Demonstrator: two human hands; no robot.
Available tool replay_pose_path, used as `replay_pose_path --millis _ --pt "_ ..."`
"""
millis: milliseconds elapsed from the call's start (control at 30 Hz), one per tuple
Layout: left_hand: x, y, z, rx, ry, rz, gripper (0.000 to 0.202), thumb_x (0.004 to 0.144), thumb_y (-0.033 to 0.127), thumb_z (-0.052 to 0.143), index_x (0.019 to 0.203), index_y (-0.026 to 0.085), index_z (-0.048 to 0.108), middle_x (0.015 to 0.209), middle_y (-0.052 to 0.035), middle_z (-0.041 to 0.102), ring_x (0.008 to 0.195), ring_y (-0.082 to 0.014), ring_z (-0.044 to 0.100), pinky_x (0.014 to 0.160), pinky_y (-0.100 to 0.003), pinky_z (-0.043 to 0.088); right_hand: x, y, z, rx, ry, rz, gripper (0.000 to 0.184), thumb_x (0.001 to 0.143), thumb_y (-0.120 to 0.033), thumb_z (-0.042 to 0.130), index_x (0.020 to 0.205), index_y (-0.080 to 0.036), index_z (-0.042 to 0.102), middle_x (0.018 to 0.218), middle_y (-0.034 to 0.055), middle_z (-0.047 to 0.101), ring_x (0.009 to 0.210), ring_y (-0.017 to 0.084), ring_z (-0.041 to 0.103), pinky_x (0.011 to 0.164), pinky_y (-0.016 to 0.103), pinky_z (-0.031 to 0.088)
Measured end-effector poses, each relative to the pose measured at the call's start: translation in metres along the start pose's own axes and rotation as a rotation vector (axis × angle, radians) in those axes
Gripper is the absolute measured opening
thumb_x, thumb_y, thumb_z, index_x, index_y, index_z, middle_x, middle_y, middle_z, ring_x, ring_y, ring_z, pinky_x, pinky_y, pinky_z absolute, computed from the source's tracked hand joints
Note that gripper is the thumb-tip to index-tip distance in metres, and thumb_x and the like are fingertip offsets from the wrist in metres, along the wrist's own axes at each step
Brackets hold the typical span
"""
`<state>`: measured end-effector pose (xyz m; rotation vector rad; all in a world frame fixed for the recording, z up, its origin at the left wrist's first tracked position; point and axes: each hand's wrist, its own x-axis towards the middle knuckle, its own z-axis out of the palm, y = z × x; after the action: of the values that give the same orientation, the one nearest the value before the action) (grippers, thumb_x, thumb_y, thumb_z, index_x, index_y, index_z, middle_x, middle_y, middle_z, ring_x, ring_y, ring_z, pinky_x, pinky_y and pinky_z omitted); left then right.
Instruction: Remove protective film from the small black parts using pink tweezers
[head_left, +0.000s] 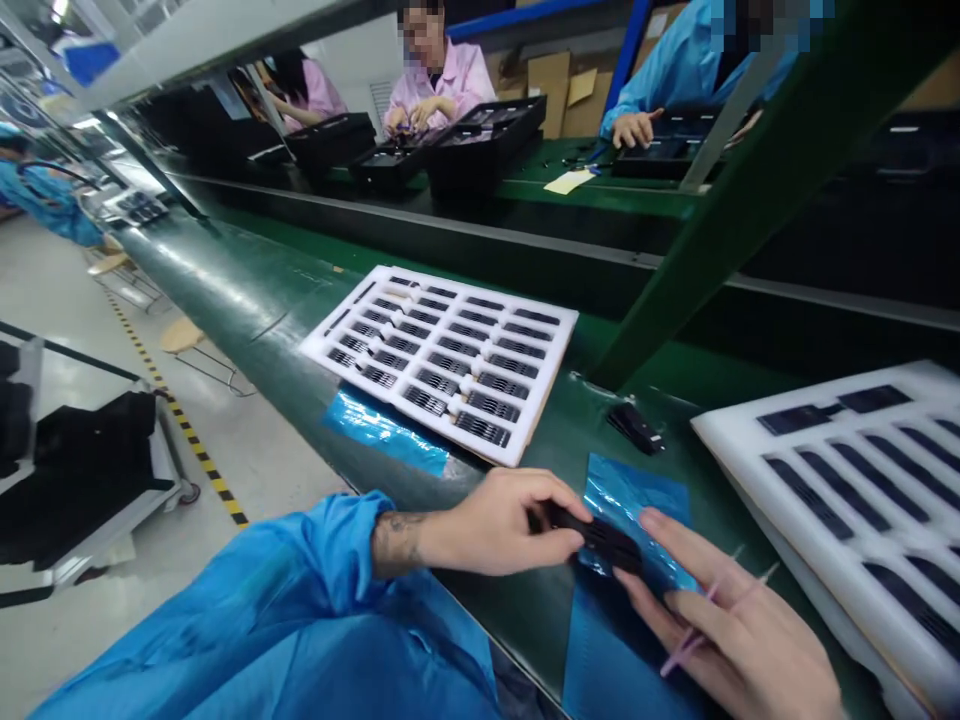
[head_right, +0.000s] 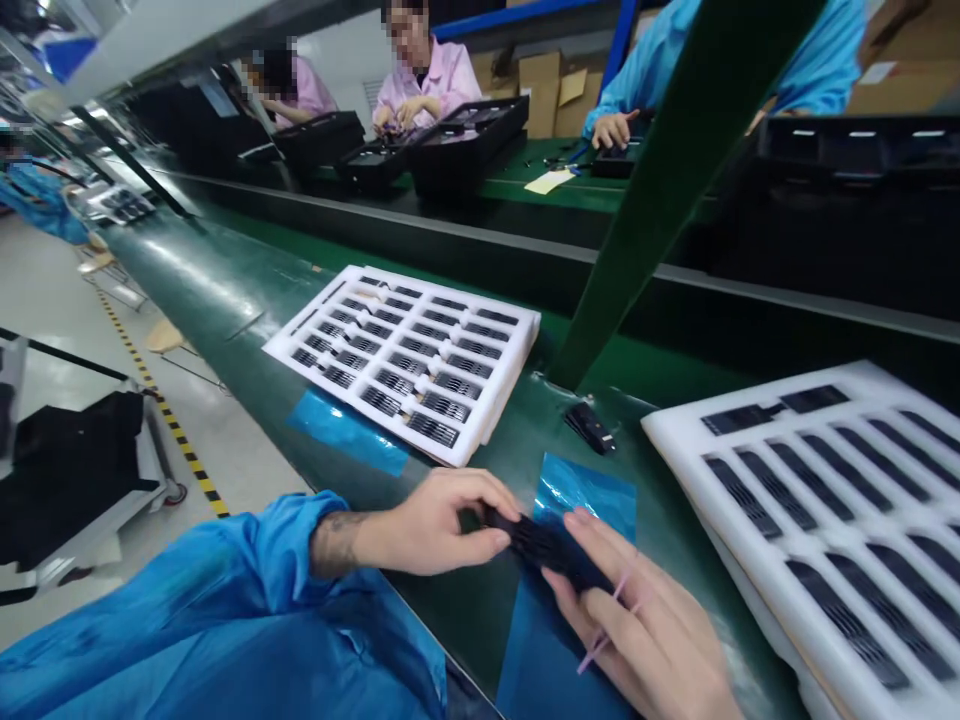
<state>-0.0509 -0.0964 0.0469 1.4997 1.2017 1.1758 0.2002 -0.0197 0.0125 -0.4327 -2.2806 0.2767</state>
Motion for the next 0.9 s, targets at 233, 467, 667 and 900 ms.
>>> replay_pose_path --millis 233,467,667,900 --pt "0.027 0.026 -0.217 0.979 0.578 -0.082 0.046 0.092 0.027 0.059 0.136 0.015 0.059 0.131 -0.0102 0.066 0.108 -0.0189 0.063 0.101 -0.034 0.050 -0.003 0.028 0.019 -0.064 -0.137 0.057 0.021 0.087 -0.037 0.071 0.086 -0.024 0.055 0.117 0.0141 0.076 0.113 0.038 0.071 0.096 0.067 0.058" --pt "0.089 0.007 -0.324 1.107 0.404 -0.313 0.039 0.082 0.020 0.061 0.120 0.013 0.070 0.109 -0.0059 0.073 0.090 -0.0173 0.059 0.093 -0.031 0.048 -0.015 0.038 0.030 -0.087 -0.210 0.120 0.020 0.092 -0.039 0.066 0.088 -0.024 0.053 0.123 0.0120 0.074 0.121 0.036 0.068 0.097 0.063 0.059" --pt "0.107 0.008 -0.347 1.168 0.232 -0.346 0.032 0.077 0.024 0.072 0.108 0.016 0.076 0.087 -0.0010 0.073 0.081 -0.0166 0.059 0.089 -0.030 0.049 -0.014 0.033 0.027 -0.087 -0.208 0.133 0.018 0.092 -0.036 0.066 0.088 -0.024 0.054 0.121 0.0109 0.075 0.120 0.034 0.068 0.098 0.063 0.058" --pt "0.122 0.036 -0.293 1.148 0.070 0.104 0.032 0.093 0.041 0.068 0.110 0.015 0.068 0.113 -0.0065 0.068 0.101 -0.0207 0.064 0.096 -0.042 0.055 -0.009 0.036 0.028 -0.078 -0.247 0.231 0.014 0.090 -0.031 0.070 0.091 -0.022 0.060 0.125 0.0114 0.073 0.122 0.031 0.067 0.106 0.060 0.051"
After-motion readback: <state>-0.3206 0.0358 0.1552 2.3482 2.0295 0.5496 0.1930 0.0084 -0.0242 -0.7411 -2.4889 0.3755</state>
